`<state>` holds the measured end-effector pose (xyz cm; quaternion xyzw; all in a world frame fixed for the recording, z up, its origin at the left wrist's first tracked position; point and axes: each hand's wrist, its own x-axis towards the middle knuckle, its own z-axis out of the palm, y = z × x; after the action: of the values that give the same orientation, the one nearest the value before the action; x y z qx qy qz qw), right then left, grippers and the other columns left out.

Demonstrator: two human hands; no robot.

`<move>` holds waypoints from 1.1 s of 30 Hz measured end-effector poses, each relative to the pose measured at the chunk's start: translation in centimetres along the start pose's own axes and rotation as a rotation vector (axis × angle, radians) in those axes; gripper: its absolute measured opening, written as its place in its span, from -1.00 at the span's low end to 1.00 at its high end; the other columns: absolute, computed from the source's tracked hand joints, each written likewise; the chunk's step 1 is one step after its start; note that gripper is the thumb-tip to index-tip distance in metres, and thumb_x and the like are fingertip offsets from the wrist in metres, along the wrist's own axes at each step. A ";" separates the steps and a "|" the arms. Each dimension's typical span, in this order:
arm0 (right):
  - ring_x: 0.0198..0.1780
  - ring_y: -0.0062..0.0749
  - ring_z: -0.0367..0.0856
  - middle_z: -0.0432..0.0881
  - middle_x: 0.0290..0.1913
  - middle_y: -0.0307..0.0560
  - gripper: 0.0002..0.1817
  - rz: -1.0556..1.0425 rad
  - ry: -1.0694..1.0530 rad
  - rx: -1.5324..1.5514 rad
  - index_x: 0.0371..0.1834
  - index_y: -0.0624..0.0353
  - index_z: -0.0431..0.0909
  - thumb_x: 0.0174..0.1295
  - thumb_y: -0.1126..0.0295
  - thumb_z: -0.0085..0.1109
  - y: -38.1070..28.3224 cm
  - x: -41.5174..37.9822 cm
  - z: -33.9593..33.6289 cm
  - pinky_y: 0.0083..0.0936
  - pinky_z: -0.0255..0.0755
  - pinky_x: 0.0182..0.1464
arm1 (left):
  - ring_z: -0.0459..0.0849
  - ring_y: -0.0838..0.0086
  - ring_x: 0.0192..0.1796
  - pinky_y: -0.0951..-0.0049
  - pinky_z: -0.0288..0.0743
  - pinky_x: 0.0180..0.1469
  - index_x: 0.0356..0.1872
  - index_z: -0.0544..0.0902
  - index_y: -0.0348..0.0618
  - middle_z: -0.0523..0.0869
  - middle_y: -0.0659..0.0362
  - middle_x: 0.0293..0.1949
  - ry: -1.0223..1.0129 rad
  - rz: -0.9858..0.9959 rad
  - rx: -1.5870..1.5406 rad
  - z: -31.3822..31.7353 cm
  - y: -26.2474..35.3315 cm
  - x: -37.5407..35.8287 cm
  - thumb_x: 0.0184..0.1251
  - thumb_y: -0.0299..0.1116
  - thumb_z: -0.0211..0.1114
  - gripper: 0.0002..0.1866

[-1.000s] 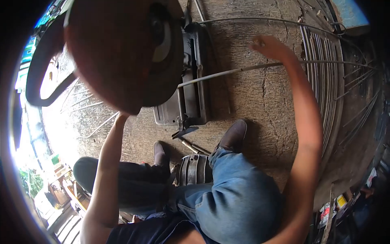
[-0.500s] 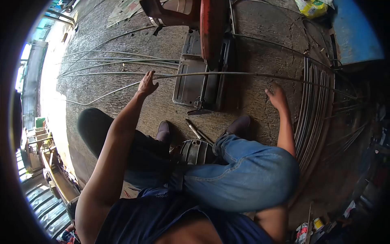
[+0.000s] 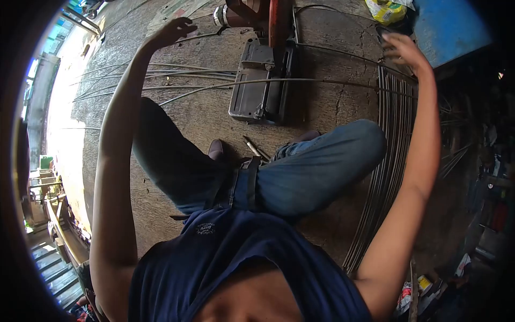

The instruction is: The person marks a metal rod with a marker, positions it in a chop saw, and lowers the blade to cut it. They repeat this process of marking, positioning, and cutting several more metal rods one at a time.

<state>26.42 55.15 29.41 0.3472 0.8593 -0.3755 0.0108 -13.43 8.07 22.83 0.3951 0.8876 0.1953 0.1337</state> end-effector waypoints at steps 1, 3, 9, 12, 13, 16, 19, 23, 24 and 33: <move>0.17 -0.19 0.58 0.53 0.20 0.08 -0.24 -0.122 -0.014 -0.057 0.37 0.15 0.33 0.31 -0.22 0.00 -1.0 0.2 0.3 -0.14 0.47 0.19 | 0.73 0.34 -0.07 0.31 0.58 -0.10 0.14 0.54 -0.13 0.71 0.01 -0.05 0.043 0.061 0.075 -1.2 2.2 -0.5 0.31 0.17 0.23 -0.39; 0.06 -0.19 0.65 0.61 0.09 0.05 -0.29 -0.240 -0.069 -0.076 0.25 0.18 0.44 0.31 -0.21 0.01 -3.9 -0.6 2.8 -0.15 0.54 0.09 | 0.71 0.34 -0.16 0.31 0.57 -0.13 0.12 0.56 -0.15 0.72 0.04 -0.12 0.061 0.092 0.127 -3.6 7.1 -2.0 0.28 0.17 0.27 -0.38; -0.07 -0.18 0.71 0.68 -0.04 0.08 -0.37 -0.111 -0.638 -0.252 -0.01 0.28 0.57 0.27 -0.16 0.10 -10.1 -5.0 14.3 -0.05 0.61 -0.06 | 0.66 0.34 -0.12 0.32 0.54 -0.08 0.15 0.51 -0.30 0.68 -0.01 -0.08 0.269 0.246 -0.274 -4.4 10.8 -1.6 0.27 0.24 0.23 -0.26; -0.10 -0.18 0.72 0.70 -0.08 0.09 -0.45 -0.035 -0.949 -0.258 -0.03 0.30 0.57 0.32 -0.06 0.08 -9.8 -5.5 21.8 -0.08 0.64 -0.11 | 0.61 0.33 0.03 0.35 0.51 0.00 0.24 0.42 -0.34 0.63 -0.05 0.02 0.309 0.215 -0.386 -4.6 14.6 -3.7 0.29 0.20 0.24 -0.22; -0.11 -0.20 0.73 0.70 -0.10 0.09 -0.46 0.041 -1.034 -0.246 -0.04 0.30 0.57 0.34 -0.05 0.05 -9.0 -5.0 25.0 -0.10 0.65 -0.15 | 0.56 0.32 0.12 0.36 0.48 0.07 0.30 0.35 -0.34 0.57 -0.08 0.11 0.368 0.220 -0.375 -4.0 14.9 -3.2 0.30 0.17 0.25 -0.20; -0.03 -0.05 0.69 0.67 0.01 0.07 -0.45 0.290 -1.209 -0.294 0.09 0.25 0.53 0.41 -0.05 -0.08 -5.8 -3.3 34.6 -0.01 0.62 -0.04 | 0.55 0.27 0.15 0.35 0.47 0.11 0.33 0.29 -0.37 0.53 -0.11 0.15 0.465 0.381 -0.465 -2.0 14.1 0.4 0.31 0.12 0.27 -0.19; 0.17 -0.06 0.56 0.56 0.13 0.19 -0.40 0.611 -1.206 0.183 0.18 0.26 0.42 0.41 -0.08 -0.11 -0.2 -1.4 43.1 0.02 0.48 0.17 | 0.57 0.18 0.13 0.34 0.48 0.11 0.35 0.23 -0.37 0.47 -0.16 0.19 0.430 0.461 -0.699 -0.5 15.1 2.4 0.31 0.08 0.29 -0.18; 0.00 -0.16 0.56 0.47 0.02 0.11 -0.58 0.941 -0.735 1.107 -0.03 0.29 0.49 0.32 0.11 0.13 3.6 -5.6 50.4 -0.06 0.52 0.10 | 0.60 0.21 0.10 0.27 0.50 0.10 0.31 0.29 -0.35 0.53 -0.14 0.13 0.464 0.428 -0.651 -0.1 17.0 2.3 0.28 -0.05 0.35 -0.26; -0.05 -0.19 0.57 0.51 -0.07 0.05 -0.66 1.066 -0.470 1.427 -0.09 0.29 0.49 0.30 0.20 0.15 3.8 -6.2 52.4 -0.09 0.55 0.05 | 0.61 0.22 0.09 0.25 0.50 0.09 0.29 0.31 -0.35 0.56 -0.12 0.10 0.504 0.382 -0.470 0.2 16.5 2.7 0.26 -0.10 0.38 -0.28; -0.20 -0.12 0.71 0.71 -0.30 0.01 -0.85 0.788 0.098 1.581 -0.30 0.20 0.62 0.12 0.41 0.35 4.8 -4.7 58.1 -0.23 0.63 -0.15 | 0.48 -0.02 0.11 0.13 0.38 0.17 0.23 0.40 -0.23 0.57 -0.08 0.01 0.873 0.634 -0.075 3.4 15.2 5.5 0.05 -0.47 0.29 -0.39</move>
<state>18.83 16.69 -14.00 0.5394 0.1657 -0.8135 -0.1406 -5.84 22.30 26.21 0.5207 0.6903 0.4037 -0.2990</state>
